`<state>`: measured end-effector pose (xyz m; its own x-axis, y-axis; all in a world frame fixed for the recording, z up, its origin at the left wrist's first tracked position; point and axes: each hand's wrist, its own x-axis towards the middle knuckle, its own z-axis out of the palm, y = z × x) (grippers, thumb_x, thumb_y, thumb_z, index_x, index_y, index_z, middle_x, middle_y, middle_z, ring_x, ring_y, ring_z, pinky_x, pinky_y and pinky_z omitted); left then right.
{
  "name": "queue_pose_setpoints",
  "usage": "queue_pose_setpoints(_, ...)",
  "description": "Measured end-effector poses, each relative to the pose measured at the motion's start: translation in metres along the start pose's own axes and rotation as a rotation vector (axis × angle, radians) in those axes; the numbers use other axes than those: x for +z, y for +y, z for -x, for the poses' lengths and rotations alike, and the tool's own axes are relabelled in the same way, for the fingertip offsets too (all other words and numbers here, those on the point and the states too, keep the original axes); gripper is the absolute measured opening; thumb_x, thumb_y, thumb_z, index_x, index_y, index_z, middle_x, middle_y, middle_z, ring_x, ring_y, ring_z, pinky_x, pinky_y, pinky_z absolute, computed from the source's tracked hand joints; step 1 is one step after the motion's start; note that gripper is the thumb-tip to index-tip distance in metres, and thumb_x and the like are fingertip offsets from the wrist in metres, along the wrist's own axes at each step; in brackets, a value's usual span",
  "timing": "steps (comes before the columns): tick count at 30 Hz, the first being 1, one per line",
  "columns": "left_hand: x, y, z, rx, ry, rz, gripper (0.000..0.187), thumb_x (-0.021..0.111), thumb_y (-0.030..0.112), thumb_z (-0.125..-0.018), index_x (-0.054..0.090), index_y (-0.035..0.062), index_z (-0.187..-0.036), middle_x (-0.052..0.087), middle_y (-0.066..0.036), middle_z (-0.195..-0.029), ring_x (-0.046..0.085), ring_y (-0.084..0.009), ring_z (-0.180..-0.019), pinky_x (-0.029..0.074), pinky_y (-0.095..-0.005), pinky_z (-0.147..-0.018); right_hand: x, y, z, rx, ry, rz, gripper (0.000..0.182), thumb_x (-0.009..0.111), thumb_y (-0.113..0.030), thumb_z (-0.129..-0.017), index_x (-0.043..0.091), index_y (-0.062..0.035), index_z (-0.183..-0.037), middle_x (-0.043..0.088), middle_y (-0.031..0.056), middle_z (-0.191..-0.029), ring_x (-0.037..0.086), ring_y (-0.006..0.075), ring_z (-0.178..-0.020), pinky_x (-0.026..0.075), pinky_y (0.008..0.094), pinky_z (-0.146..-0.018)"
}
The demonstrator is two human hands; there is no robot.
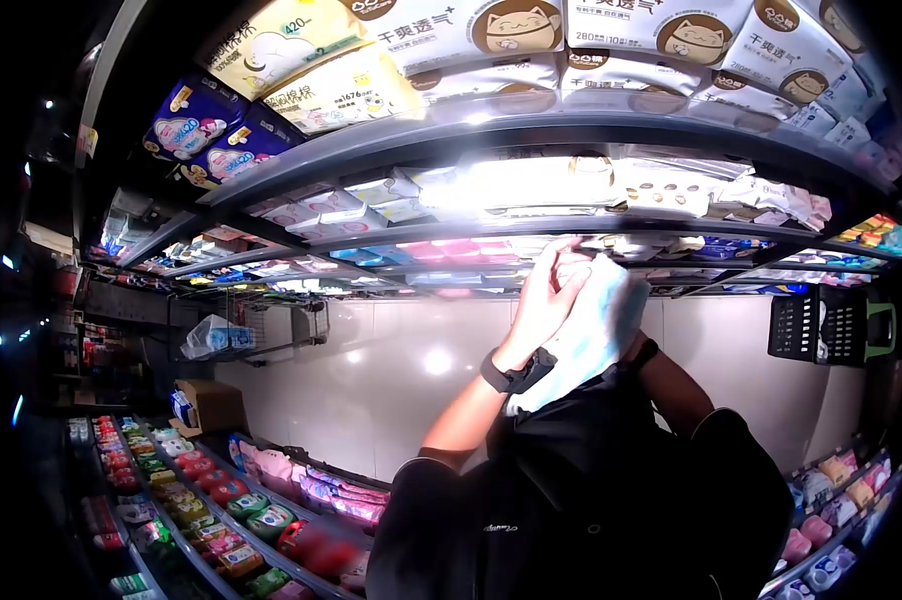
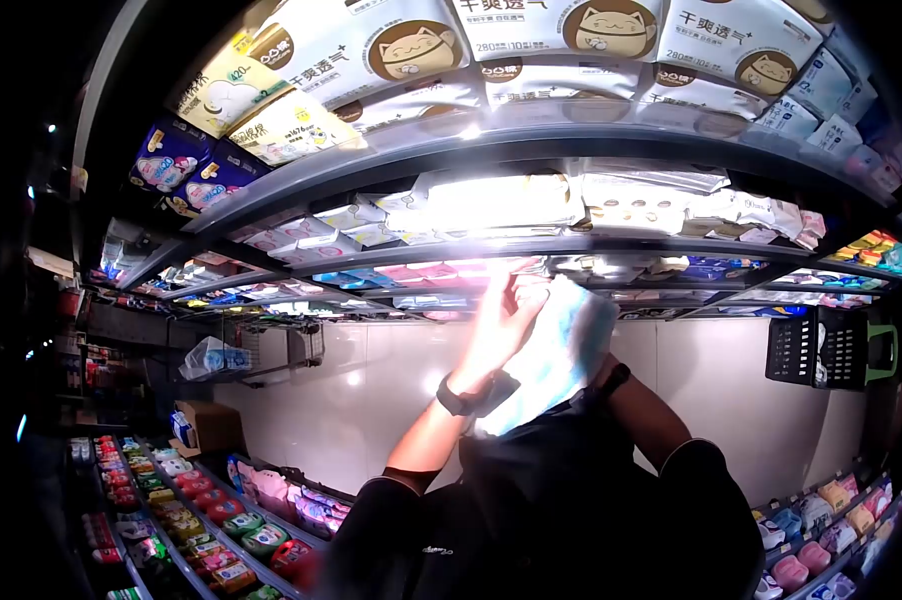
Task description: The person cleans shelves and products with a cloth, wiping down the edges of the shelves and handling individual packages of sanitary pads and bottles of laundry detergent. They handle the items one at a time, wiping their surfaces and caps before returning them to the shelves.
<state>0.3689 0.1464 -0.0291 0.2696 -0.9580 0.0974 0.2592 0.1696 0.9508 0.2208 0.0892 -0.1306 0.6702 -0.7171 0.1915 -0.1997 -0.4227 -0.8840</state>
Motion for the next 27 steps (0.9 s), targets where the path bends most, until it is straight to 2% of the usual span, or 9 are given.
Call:
queue_pose_setpoints(1,-0.002,0.012,-0.003,-0.070,-0.033,-0.088,0.063,0.065,0.003,-0.088,0.034,0.0050,-0.143,0.052,-0.014,-0.123,0.057,-0.0142,-0.105,0.048,-0.0292,-0.093,-0.004,0.022,0.006,-0.068,0.011,0.169,0.043,0.048,-0.025,-0.097,0.043,-0.0032,-0.133,0.052,0.0093,-0.126,0.048,0.0202,-0.116,0.038,0.0326,-0.098)
queue_pose_setpoints(5,-0.008,0.025,-0.014,0.018,0.011,-0.197,0.061,0.065,0.004,-0.089,0.034,0.0028,-0.142,0.051,-0.015,-0.129,0.053,-0.0172,-0.112,0.046,-0.0309,-0.096,-0.016,0.110,0.030,-0.212,0.099,0.479,0.051,0.048,-0.035,-0.097,0.038,-0.0053,-0.138,0.048,0.0087,-0.129,0.043,0.0205,-0.121,0.034,0.0339,-0.103)
queue_pose_setpoints(12,-0.023,0.033,-0.038,-0.181,0.247,0.236,0.035,0.056,0.029,-0.098,0.053,0.0007,-0.118,0.064,-0.017,-0.113,0.065,-0.0214,-0.098,0.056,-0.0347,-0.078,-0.086,0.013,0.006,0.529,-0.538,0.835,0.036,0.051,-0.032,-0.093,0.057,-0.0067,-0.118,0.056,0.0093,-0.117,0.050,0.0220,-0.112,0.041,0.0347,-0.097)
queue_pose_setpoints(13,-0.020,0.033,-0.042,-0.164,0.314,0.190,0.031,0.054,0.031,-0.099,0.056,0.0025,-0.110,0.066,-0.016,-0.108,0.066,-0.0197,-0.090,0.056,-0.0294,-0.066,-0.091,0.016,0.007,0.539,-0.566,0.857,0.035,0.051,-0.032,-0.093,0.057,-0.0070,-0.118,0.056,0.0092,-0.117,0.050,0.0220,-0.112,0.041,0.0347,-0.097)
queue_pose_setpoints(14,-0.018,0.037,-0.043,-0.113,0.350,0.185,0.031,0.053,0.034,-0.099,0.057,0.0038,-0.105,0.067,-0.015,-0.103,0.064,-0.0144,-0.076,0.048,-0.0222,-0.050,-0.092,0.026,0.011,0.490,-0.550,0.864,0.035,0.051,-0.032,-0.093,0.057,-0.0074,-0.118,0.056,0.0092,-0.117,0.050,0.0220,-0.112,0.041,0.0347,-0.097)
queue_pose_setpoints(16,-0.015,0.038,-0.047,-0.105,0.441,0.205,0.032,0.053,0.036,-0.099,0.057,0.0050,-0.101,0.068,-0.015,-0.097,0.059,-0.0102,-0.064,0.039,-0.0184,-0.042,-0.095,0.046,0.019,0.365,-0.521,0.869,0.034,0.051,-0.031,-0.093,0.057,-0.0080,-0.117,0.056,0.0092,-0.116,0.051,0.0220,-0.111,0.041,0.0347,-0.096)
queue_pose_setpoints(20,0.003,0.052,-0.063,-0.166,0.652,0.349,0.028,0.060,0.033,-0.095,0.055,0.0092,-0.081,0.065,-0.009,-0.075,0.050,-0.0088,-0.047,0.033,-0.0185,-0.038,-0.098,0.079,0.027,0.171,-0.518,0.899,0.032,0.050,-0.031,-0.093,0.057,-0.0094,-0.116,0.056,0.0091,-0.116,0.051,0.0219,-0.110,0.042,0.0347,-0.096)
queue_pose_setpoints(24,-0.009,0.026,-0.069,-0.037,0.629,0.260,0.027,0.066,0.025,-0.091,0.051,0.0115,-0.073,0.050,0.002,-0.056,0.042,-0.0065,-0.041,0.030,-0.0198,-0.038,-0.104,0.100,0.028,0.026,-0.548,0.933,0.030,0.050,-0.030,-0.093,0.057,-0.0107,-0.115,0.056,0.0091,-0.115,0.051,0.0219,-0.109,0.043,0.0347,-0.095)
queue_pose_setpoints(27,-0.009,0.024,-0.067,0.014,0.617,0.351,0.012,0.061,0.014,-0.091,0.053,0.0080,-0.085,0.050,0.001,-0.066,0.047,-0.0075,-0.052,0.036,-0.0221,-0.045,-0.115,0.073,0.023,0.042,-0.578,0.893,0.032,0.051,-0.030,-0.093,0.054,-0.0113,-0.119,0.053,0.0095,-0.118,0.050,0.0222,-0.111,0.042,0.0347,-0.096)
